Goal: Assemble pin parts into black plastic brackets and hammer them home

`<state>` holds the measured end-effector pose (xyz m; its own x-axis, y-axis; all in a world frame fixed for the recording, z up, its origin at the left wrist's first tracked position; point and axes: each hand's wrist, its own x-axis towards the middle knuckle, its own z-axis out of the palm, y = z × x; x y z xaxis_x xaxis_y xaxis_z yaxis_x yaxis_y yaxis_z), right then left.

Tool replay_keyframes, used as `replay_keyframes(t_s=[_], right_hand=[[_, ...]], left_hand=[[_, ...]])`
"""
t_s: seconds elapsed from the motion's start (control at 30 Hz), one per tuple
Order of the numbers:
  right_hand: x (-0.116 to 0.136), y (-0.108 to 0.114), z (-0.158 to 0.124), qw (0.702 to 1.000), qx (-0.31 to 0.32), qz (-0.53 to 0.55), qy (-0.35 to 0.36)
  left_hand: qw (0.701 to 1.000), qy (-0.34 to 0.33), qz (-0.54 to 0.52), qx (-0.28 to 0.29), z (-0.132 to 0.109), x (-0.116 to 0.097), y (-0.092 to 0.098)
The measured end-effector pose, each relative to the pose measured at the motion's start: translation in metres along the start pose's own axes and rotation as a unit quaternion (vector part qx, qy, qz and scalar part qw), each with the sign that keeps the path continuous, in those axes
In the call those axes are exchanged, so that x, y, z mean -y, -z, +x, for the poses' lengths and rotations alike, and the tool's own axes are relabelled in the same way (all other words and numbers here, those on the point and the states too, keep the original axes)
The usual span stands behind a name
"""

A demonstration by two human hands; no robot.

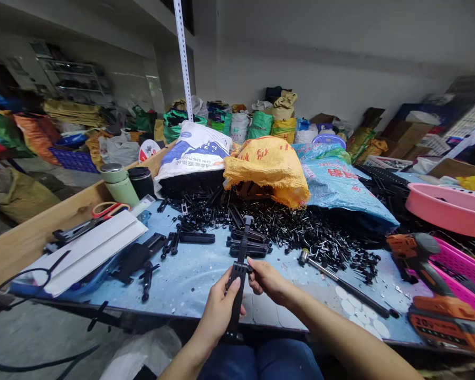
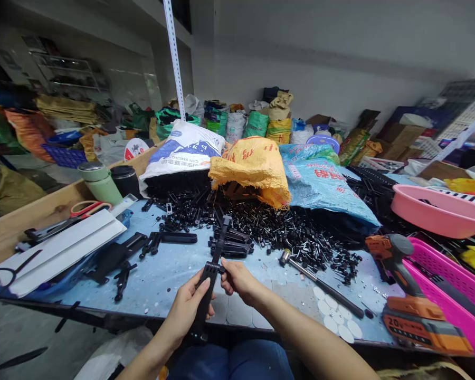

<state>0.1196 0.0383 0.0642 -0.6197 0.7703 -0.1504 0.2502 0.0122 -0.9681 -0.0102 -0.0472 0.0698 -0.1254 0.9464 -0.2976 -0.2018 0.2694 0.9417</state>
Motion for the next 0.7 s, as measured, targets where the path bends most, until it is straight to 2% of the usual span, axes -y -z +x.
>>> replay_keyframes(t_s=[0.07,0.13,0.17,0.2,0.3,0.33,0.47,0.6,0.63,0.7], right_hand=[[-0.001,0.001,0.000,0.994,-0.041,-0.077,0.064],[-0.003,0.001,-0.001,0.969,-0.091,-0.173,0.152],[-0.003,0.001,-0.001,0.963,-0.094,-0.191,0.165],[-0.004,0.000,-0.001,0.969,-0.081,-0.181,0.148],[-0.005,-0.001,0.001,0.996,-0.004,-0.080,0.028],[-0.005,-0.001,0.001,0.997,-0.005,-0.073,0.024],[-0.003,0.000,0.002,0.967,-0.104,-0.171,0.158],[-0.005,0.004,0.003,0.979,-0.054,-0.172,0.091],[-0.005,0.006,0.003,0.970,-0.060,-0.207,0.113],[-0.006,0.013,0.002,0.915,-0.080,-0.324,0.227]], left_hand=[[0.999,0.027,-0.023,0.013,0.000,0.000,0.000],[0.998,0.046,-0.036,0.028,0.001,0.000,0.000],[0.998,0.044,-0.033,0.027,0.001,0.001,0.000],[0.999,0.034,-0.024,0.020,0.001,0.001,0.000],[1.000,0.004,0.002,-0.011,0.002,0.001,0.000],[1.000,0.007,0.000,-0.013,0.002,0.001,-0.001],[0.999,0.034,-0.016,0.007,0.002,0.000,-0.002],[1.000,0.020,-0.015,-0.009,0.002,-0.003,-0.003],[0.999,0.030,-0.025,-0.003,0.002,-0.005,-0.002],[0.997,0.062,-0.043,0.024,0.002,-0.006,-0.001]])
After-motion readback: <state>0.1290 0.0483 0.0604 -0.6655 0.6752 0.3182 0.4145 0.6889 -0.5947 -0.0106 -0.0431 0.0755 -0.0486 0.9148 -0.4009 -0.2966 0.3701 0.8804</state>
